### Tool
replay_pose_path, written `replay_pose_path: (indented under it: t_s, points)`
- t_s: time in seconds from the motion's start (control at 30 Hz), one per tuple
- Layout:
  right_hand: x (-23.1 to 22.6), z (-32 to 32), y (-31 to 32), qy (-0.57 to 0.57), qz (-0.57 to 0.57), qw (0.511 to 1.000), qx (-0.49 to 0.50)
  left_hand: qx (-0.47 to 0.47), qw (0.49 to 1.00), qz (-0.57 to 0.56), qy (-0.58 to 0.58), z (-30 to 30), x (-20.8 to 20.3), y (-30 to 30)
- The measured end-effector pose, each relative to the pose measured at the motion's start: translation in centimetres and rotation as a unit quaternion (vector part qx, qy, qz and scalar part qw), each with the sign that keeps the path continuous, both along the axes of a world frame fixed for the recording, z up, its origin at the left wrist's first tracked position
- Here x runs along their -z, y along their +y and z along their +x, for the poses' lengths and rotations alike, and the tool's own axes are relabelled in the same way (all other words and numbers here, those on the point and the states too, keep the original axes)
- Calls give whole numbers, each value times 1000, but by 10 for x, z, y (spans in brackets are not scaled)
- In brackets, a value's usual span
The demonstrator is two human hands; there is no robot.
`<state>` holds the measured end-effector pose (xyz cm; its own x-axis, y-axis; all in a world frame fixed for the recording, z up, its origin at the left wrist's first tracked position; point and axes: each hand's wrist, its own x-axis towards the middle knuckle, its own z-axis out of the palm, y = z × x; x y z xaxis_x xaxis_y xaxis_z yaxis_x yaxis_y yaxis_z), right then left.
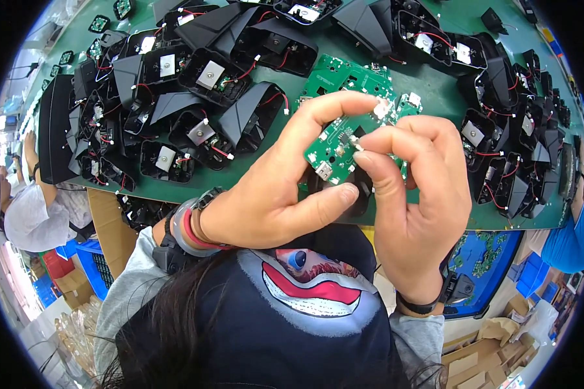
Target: Assemble circuit boards into black plastic housings at a factory workbench.
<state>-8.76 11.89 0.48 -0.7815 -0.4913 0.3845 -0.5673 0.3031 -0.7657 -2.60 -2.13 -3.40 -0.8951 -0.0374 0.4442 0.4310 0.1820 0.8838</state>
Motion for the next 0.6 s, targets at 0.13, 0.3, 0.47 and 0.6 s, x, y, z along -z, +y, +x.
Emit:
replay_pose_path:
  t_s: [0.13, 0.3, 0.47, 0.6]
  points:
    - [1, -3, 0, 62, 15, 998, 2, -41, 997, -64, 17, 0, -8, 1]
    - [-5, -6, -4, 151, 59, 987, -10, -89, 990, -97, 43, -3, 0, 4]
    - [-17, -4, -4, 120, 145, 981, -40, -126, 973, -173, 91, -4, 8, 4]
    - [-6, -10, -5, 44, 56, 996, -52, -110, 986, -113, 49, 0, -3, 2]
